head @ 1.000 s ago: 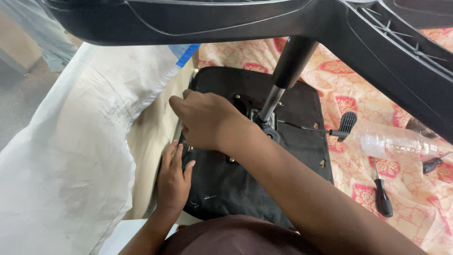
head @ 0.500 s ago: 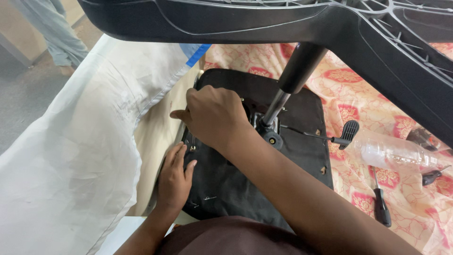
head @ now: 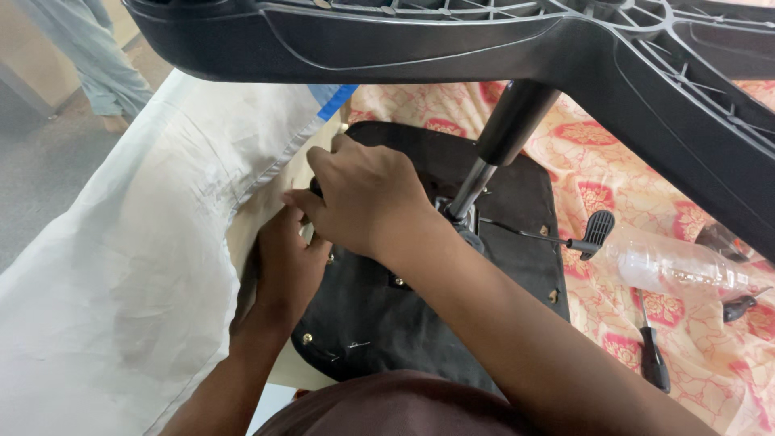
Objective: The person aligns a white fabric cover over the underside of an office chair base and uses a screwdriver to fasten multiple screws into the base, securing the fabric in place.
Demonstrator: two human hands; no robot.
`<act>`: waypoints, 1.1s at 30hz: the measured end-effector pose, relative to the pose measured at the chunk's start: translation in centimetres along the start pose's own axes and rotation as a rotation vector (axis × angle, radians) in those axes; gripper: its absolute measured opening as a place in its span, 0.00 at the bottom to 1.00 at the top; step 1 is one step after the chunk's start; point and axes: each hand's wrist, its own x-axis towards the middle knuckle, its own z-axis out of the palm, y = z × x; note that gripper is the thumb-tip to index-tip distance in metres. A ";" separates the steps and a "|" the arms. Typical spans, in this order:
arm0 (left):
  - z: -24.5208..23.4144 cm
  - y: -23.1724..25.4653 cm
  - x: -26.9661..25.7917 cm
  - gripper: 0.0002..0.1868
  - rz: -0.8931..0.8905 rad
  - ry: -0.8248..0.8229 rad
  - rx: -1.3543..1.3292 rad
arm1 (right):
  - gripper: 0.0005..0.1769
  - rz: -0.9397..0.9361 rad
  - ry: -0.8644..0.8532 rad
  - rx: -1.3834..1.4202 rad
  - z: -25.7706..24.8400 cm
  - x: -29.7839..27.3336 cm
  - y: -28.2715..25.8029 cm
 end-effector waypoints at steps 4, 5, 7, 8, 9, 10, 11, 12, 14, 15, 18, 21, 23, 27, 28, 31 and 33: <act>0.4 -0.7 0.4 0.21 0.283 0.075 -0.166 | 0.10 -0.195 0.077 0.090 0.1 0.2 0.9; 0.3 -0.8 0.3 0.25 0.324 0.100 -0.144 | 0.11 -0.164 0.065 0.071 0.3 0.4 0.9; 0.2 -0.7 0.2 0.26 0.325 0.091 -0.124 | 0.14 -0.088 0.030 0.026 0.7 0.4 0.8; -0.1 -0.7 0.2 0.24 0.281 0.062 -0.126 | 0.17 -0.048 0.006 0.001 0.9 0.4 0.6; -0.3 -0.6 0.1 0.21 0.237 0.033 -0.128 | 0.21 -0.008 -0.019 -0.025 1.0 0.3 0.5; -0.5 -0.6 0.1 0.19 0.122 -0.035 -0.121 | 0.24 -0.012 -0.012 -0.037 1.1 0.2 0.3; -0.7 -0.6 0.2 0.18 0.009 -0.104 -0.114 | 0.27 -0.015 -0.005 -0.049 1.1 0.2 0.2; -0.7 -0.5 0.4 0.16 -0.104 -0.178 -0.107 | 0.30 -0.015 0.002 -0.060 1.1 0.1 0.2; -0.5 -0.5 0.5 0.16 0.034 -0.102 -0.224 | 0.18 -0.264 0.224 0.041 0.8 0.1 0.9; -0.3 -0.4 0.6 0.17 0.104 -0.065 -0.283 | 0.13 -0.388 0.335 0.091 0.7 0.2 1.2; -0.1 -0.5 0.6 0.12 0.146 -0.078 -0.258 | 0.13 -0.378 0.288 0.114 0.3 0.3 1.1; -0.2 -0.6 0.7 0.14 0.259 -0.086 -0.340 | 0.26 -0.064 -0.032 -0.082 0.1 0.5 -0.1; -0.2 -0.8 0.9 0.13 0.091 -0.095 -0.157 | 0.31 0.040 -0.254 -0.171 -0.2 0.6 -0.7; 0.1 -1.3 1.2 0.12 -0.092 -0.117 -0.097 | 0.22 -0.189 0.227 0.040 -0.5 0.4 -0.1; 0.3 -1.4 1.3 0.13 -0.052 -0.097 -0.120 | 0.19 -0.240 0.211 0.051 -0.5 0.5 0.3; 0.6 -1.4 1.6 0.13 0.100 -0.053 -0.229 | 0.15 -0.270 0.149 0.036 0.0 0.7 1.1; 0.7 -1.3 1.8 0.11 0.246 -0.048 -0.355 | 0.20 -0.122 0.092 -0.041 0.4 0.9 1.3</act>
